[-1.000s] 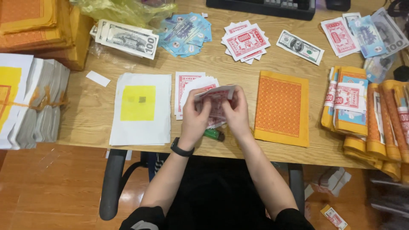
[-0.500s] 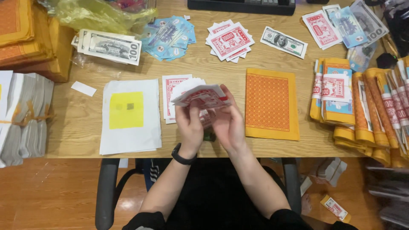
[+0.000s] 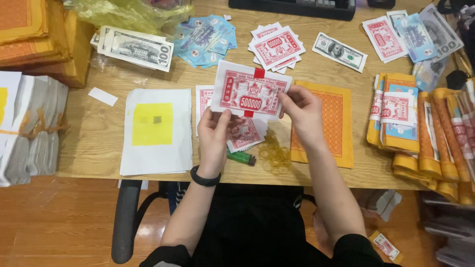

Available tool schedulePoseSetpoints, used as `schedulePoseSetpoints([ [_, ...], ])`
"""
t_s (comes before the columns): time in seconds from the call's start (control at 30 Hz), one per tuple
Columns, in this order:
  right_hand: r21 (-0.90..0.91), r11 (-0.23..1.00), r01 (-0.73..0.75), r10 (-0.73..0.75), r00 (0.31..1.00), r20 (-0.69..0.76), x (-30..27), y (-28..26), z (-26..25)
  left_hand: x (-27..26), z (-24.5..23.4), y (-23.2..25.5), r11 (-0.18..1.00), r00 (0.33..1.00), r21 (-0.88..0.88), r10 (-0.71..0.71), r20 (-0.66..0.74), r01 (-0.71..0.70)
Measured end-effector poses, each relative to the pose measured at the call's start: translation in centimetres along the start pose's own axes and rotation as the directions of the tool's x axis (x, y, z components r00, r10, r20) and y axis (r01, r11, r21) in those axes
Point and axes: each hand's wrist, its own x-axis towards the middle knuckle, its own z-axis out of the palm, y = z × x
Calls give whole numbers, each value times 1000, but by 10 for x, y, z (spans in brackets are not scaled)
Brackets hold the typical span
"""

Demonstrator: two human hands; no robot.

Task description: Sort and organize stacks of ritual paper on a desk by fanning and stacking them.

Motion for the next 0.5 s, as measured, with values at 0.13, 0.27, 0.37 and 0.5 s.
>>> schedulePoseSetpoints([
  [0.13,-133,991,-33,43,996,75,11,-4,-13,16,-12,-19,994,999,107,-36,28,33],
  [0.27,-268,959,-94,128,985,113,11,-3,-23,26,-21,-23,970,999,239,-51,-3,50],
  [0.37,-236,959,-157,177,982,68,16,3,-28,27,-22,-21,952,1000,306,-24,-11,27],
  [0.5,-21,953,-303,299,949,-96,46,9,-47,28,-26,-14,982,999,186,32,-8,-30],
])
